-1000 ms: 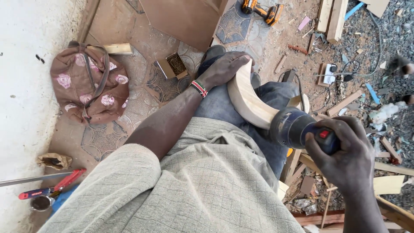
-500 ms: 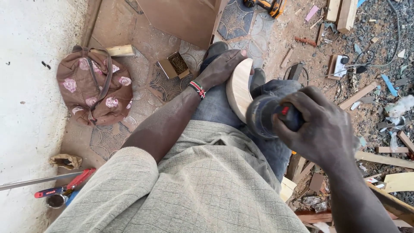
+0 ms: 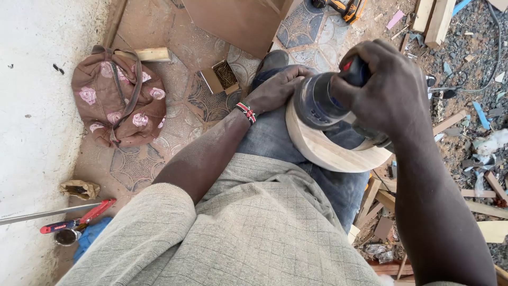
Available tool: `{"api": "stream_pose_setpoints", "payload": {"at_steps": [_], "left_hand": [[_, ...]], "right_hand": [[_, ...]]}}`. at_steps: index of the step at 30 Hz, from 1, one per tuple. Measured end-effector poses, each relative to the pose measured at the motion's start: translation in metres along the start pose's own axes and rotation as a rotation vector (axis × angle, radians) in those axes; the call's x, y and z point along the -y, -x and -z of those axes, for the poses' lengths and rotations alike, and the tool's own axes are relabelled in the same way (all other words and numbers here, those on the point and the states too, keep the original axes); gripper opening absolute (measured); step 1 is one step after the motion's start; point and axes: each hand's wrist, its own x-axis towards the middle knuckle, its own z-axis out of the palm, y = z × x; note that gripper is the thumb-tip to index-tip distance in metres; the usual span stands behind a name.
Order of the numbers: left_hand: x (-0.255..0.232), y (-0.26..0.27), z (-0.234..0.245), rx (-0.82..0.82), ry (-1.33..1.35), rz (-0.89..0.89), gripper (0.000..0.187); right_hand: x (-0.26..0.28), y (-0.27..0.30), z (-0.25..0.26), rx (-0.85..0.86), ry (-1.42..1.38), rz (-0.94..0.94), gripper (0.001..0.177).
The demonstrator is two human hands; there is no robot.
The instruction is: Using an electric orbital sander to smooth the surface of a curved wooden furniture component.
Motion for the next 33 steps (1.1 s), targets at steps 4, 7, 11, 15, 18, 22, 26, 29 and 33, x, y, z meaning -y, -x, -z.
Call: {"api": "stream_pose_setpoints", "payload": {"at_steps": [4,7,11,15,18,22,26,29,33], "left_hand": [[-0.01,0.004,-0.001,0.01,0.022,0.058,0.061],[0.002,0.003,-0.001,-0.002,-0.056,0.047,0.052],[0.02,0.003,-0.001,-0.034,-0.159,0.046,0.055],[0.04,0.002,0.001,-0.057,-0.237,-0.045,0.049],[0.047,0.003,0.006,-0.024,-0.125,0.001,0.059],[-0.002,0.003,0.001,0.065,0.146,0.04,0.059],[-0.018,0.005,0.001,0.104,0.11,-0.031,0.048],[-0.042,0.007,-0.006,0.076,0.103,-0.001,0.066],[-0.049,-0.003,-0.014,0.082,-0.174,0.048,0.084]], "right_hand": [[-0.014,-0.034,0.0,0.07,-0.017,-0.066,0.033],[-0.038,-0.053,-0.006,0.058,-0.058,-0.071,0.036],[-0.042,-0.06,-0.008,0.035,-0.089,-0.02,0.04],[-0.02,-0.054,-0.007,0.063,-0.025,-0.039,0.036],[-0.005,-0.04,-0.004,0.099,-0.003,-0.045,0.025],[0.004,0.0,-0.001,-0.032,0.044,0.09,0.032],[0.007,0.039,0.007,0.029,0.004,0.116,0.032],[0.008,0.069,0.008,0.069,0.034,0.168,0.035],[0.009,0.102,0.005,0.057,0.108,0.225,0.042]]}}
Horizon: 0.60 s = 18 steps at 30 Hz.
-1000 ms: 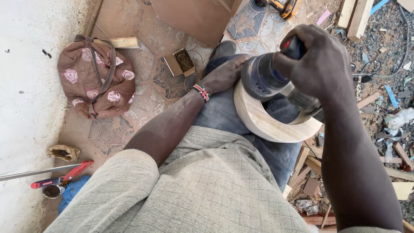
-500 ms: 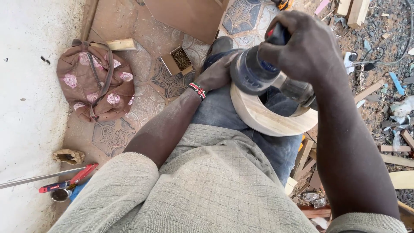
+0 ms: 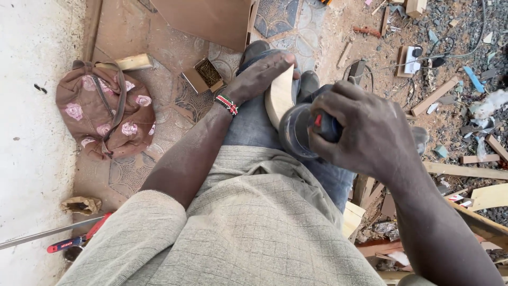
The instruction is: Using an electric orbital sander to smooth the surface of a curved wooden furniture component.
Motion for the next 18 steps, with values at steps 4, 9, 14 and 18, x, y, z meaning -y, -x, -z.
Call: {"api": "stream_pose_setpoints", "payload": {"at_steps": [4,9,14,18], "left_hand": [[-0.009,-0.002,-0.012,-0.057,-0.197,0.13,0.062],[0.003,-0.012,-0.016,-0.053,0.029,0.046,0.032],[-0.021,-0.018,-0.031,-0.179,-0.114,0.22,0.015],[-0.012,-0.02,-0.047,-0.345,-0.372,0.07,0.029]], "right_hand": [[-0.014,0.03,-0.003,0.017,-0.007,-0.034,0.045],[-0.037,0.057,0.005,0.086,-0.001,-0.143,0.057],[-0.057,0.077,0.013,0.069,0.064,-0.221,0.053],[-0.063,0.078,0.019,0.092,0.06,-0.278,0.056]]}}
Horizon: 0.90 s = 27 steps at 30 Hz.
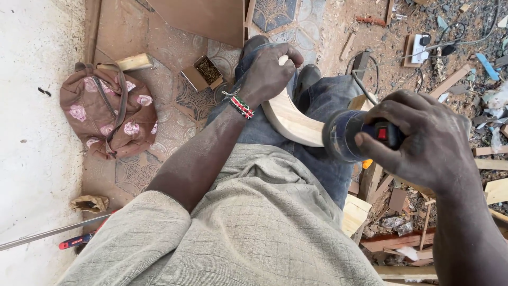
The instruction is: Using an electric orbital sander to smooth the surface of a curved wooden furniture component.
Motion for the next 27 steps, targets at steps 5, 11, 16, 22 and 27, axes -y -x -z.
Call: {"api": "stream_pose_setpoints", "payload": {"at_steps": [5,11,16,22,27], "left_hand": [[-0.008,-0.005,0.011,0.063,0.259,-0.109,0.031],[0.009,-0.009,0.013,0.203,0.56,-0.123,0.024],[0.01,-0.017,0.014,0.184,0.351,-0.073,0.039],[0.015,-0.057,0.008,0.212,0.096,0.056,0.042],[0.013,-0.086,-0.004,0.304,0.056,0.189,0.038]], "right_hand": [[0.017,-0.011,-0.011,-0.207,-0.093,0.108,0.054],[0.05,-0.034,-0.023,-0.311,-0.072,0.157,0.043],[0.077,-0.051,-0.014,-0.314,-0.06,0.178,0.033],[0.092,-0.06,-0.006,-0.318,-0.072,0.199,0.024],[0.099,-0.063,-0.002,-0.324,-0.099,0.214,0.021]]}}
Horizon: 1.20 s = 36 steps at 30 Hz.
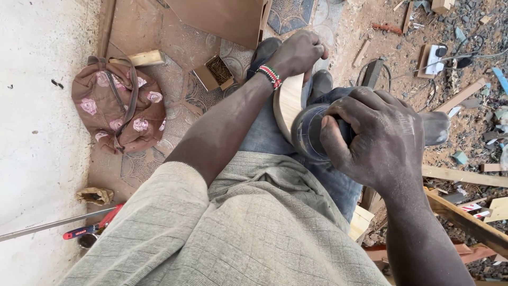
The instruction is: Using an electric orbital sander to smooth the surface of a curved wooden furniture component.
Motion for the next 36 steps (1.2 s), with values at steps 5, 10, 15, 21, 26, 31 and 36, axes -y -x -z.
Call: {"api": "stream_pose_setpoints", "payload": {"at_steps": [5,10,15,21,26,31,36], "left_hand": [[0.023,-0.008,-0.01,-0.196,0.246,-0.094,0.037],[0.042,0.042,0.008,-0.385,0.403,-0.16,0.031],[0.085,0.087,0.013,0.008,0.118,-0.368,0.042],[0.1,0.102,0.012,0.019,-0.055,-0.404,0.054],[0.099,0.105,0.015,0.02,-0.098,-0.423,0.058],[0.095,0.101,0.01,0.063,-0.179,-0.383,0.058],[0.066,0.116,0.017,-0.038,0.102,-0.304,0.051]], "right_hand": [[0.005,-0.007,-0.005,-0.012,0.027,0.011,0.021],[-0.002,-0.02,-0.018,-0.027,0.064,0.029,0.024],[-0.021,-0.04,-0.035,-0.027,0.141,0.065,0.039],[-0.051,-0.079,-0.045,-0.008,0.071,0.015,0.031],[-0.077,-0.088,-0.047,0.03,-0.021,-0.07,0.036],[-0.045,-0.078,-0.037,0.086,0.053,-0.077,0.028],[-0.024,-0.072,-0.021,0.122,0.281,0.041,0.052]]}}
